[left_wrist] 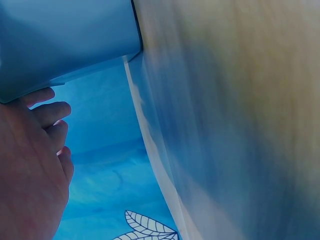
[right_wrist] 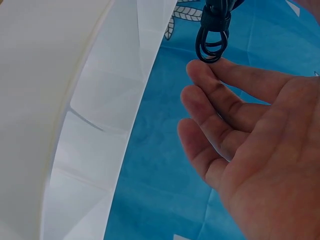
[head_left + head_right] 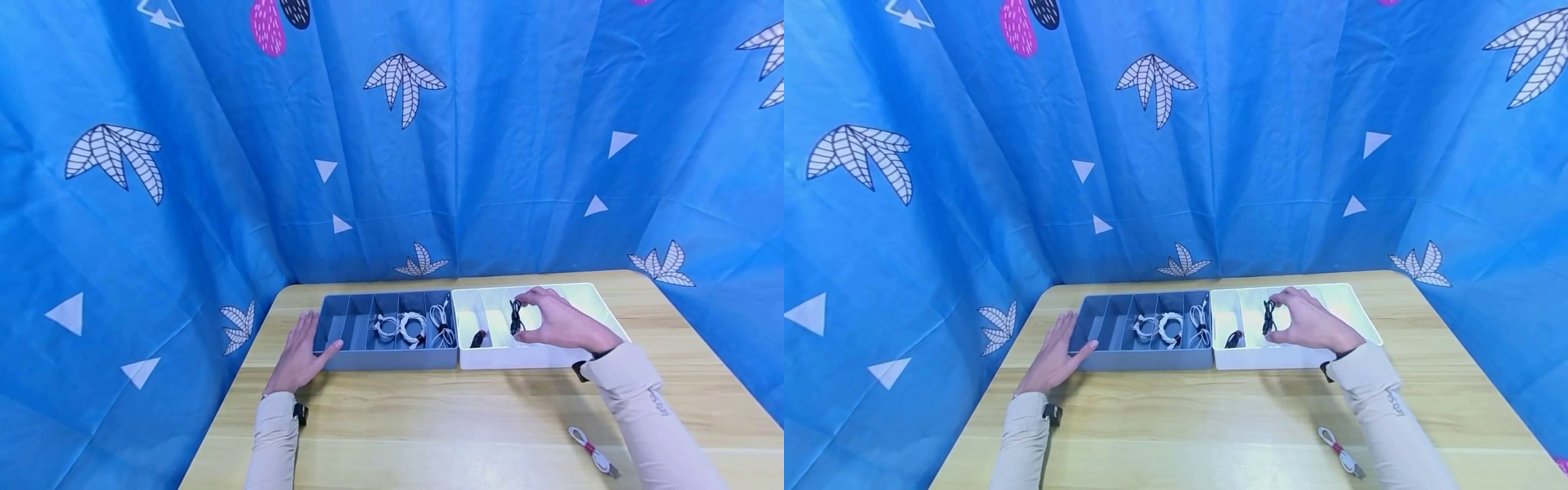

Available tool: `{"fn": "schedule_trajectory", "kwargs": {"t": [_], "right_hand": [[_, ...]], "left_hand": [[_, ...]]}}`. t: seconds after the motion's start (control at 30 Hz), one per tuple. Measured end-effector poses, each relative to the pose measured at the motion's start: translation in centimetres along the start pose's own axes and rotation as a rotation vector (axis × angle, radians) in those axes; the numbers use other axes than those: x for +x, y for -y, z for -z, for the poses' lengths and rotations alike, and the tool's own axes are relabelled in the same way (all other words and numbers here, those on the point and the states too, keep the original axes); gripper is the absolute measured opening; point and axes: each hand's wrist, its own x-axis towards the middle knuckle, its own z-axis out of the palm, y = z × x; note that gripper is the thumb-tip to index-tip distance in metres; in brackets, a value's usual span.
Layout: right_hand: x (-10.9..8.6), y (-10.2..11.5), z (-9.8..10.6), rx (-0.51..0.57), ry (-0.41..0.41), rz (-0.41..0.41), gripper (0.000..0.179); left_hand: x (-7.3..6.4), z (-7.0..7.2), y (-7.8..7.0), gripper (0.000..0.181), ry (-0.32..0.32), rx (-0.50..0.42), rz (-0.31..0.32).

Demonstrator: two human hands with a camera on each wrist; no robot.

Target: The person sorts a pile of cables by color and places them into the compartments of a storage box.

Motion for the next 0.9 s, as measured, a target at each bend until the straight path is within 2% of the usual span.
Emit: {"fn": "schedule_trajectory", "kwargs": {"t": [0.9], "right_hand": [[0.56,-0.15,-0.64,0.005,0.003,0.008,0.074]], "left_hand": [[0.20,0.03,0.12,0.105,0.003,-0.002,0.000]]}}
